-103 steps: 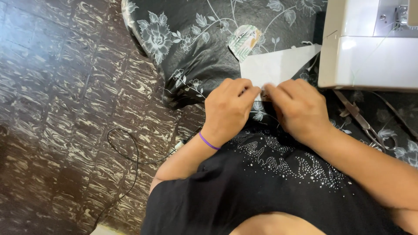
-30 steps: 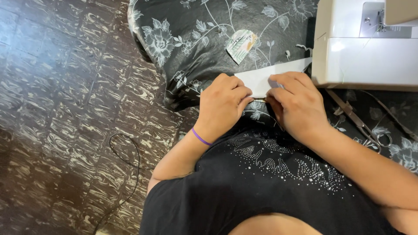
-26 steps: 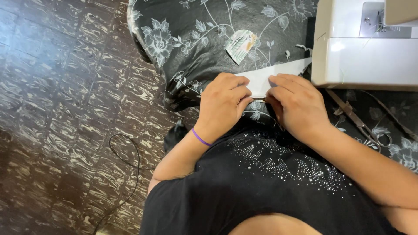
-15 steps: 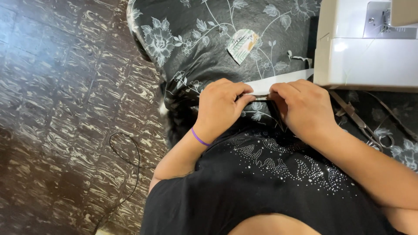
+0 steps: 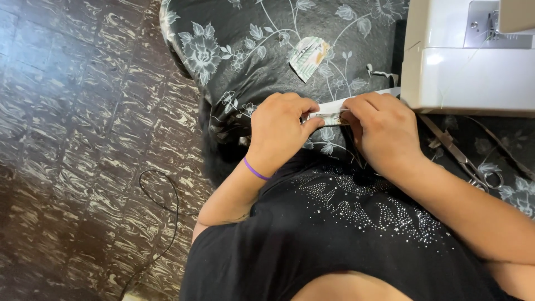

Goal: A person is preparing and cutting small fabric labels or pieces at a sewing machine station.

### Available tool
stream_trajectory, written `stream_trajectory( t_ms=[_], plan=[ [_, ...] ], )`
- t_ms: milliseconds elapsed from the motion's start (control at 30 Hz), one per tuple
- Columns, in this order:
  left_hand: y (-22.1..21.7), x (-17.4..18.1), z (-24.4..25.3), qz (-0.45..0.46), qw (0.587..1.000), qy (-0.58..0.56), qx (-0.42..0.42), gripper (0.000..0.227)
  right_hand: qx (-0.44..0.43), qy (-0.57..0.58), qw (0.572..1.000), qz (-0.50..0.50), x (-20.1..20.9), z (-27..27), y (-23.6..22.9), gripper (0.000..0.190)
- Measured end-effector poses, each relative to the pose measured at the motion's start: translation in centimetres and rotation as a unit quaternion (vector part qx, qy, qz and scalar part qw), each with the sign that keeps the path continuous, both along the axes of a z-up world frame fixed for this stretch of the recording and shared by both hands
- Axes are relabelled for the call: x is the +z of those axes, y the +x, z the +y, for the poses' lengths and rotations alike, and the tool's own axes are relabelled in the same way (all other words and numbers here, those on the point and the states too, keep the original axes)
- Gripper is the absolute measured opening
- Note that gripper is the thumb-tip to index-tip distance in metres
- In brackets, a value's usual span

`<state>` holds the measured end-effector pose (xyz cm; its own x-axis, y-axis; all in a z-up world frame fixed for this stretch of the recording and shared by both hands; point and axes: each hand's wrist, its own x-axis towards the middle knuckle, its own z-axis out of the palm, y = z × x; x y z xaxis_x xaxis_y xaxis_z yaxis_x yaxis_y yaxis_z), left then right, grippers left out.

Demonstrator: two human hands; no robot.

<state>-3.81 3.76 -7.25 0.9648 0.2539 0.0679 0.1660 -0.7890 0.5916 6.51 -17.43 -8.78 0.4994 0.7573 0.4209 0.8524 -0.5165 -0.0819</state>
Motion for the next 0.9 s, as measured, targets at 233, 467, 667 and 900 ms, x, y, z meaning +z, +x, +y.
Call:
stream_trajectory(
  t_ms=[233, 467, 667, 900],
  plan=[
    [-0.8, -0.7, -0.1, -0.067, 0.994, 0.083, -0.03, 0.022, 0.009, 0.009, 1.0, -0.029, -0.5, -0.1, 0.0, 0.007],
    [-0.8, -2.0, -0.3, -0.099, 0.989, 0.105, -0.029, 0.02, 0.045, 0.024, 0.999, 0.001, 1.2, 0.7, -0.1, 0.008],
    [-0.3, -1.0, -0.6, -0.078, 0.988, 0.131, 0.002, 0.035, 0.065, -0.018, 0.996, 0.066, 1.5, 0.3, 0.7, 0.018],
    [1.4, -0.2, 0.0, 0.069, 0.992, 0.091, -0.047, 0.038, 0.072, -0.027, 0.991, 0.105, 1.4, 0.4, 1.2, 0.023]
  ],
)
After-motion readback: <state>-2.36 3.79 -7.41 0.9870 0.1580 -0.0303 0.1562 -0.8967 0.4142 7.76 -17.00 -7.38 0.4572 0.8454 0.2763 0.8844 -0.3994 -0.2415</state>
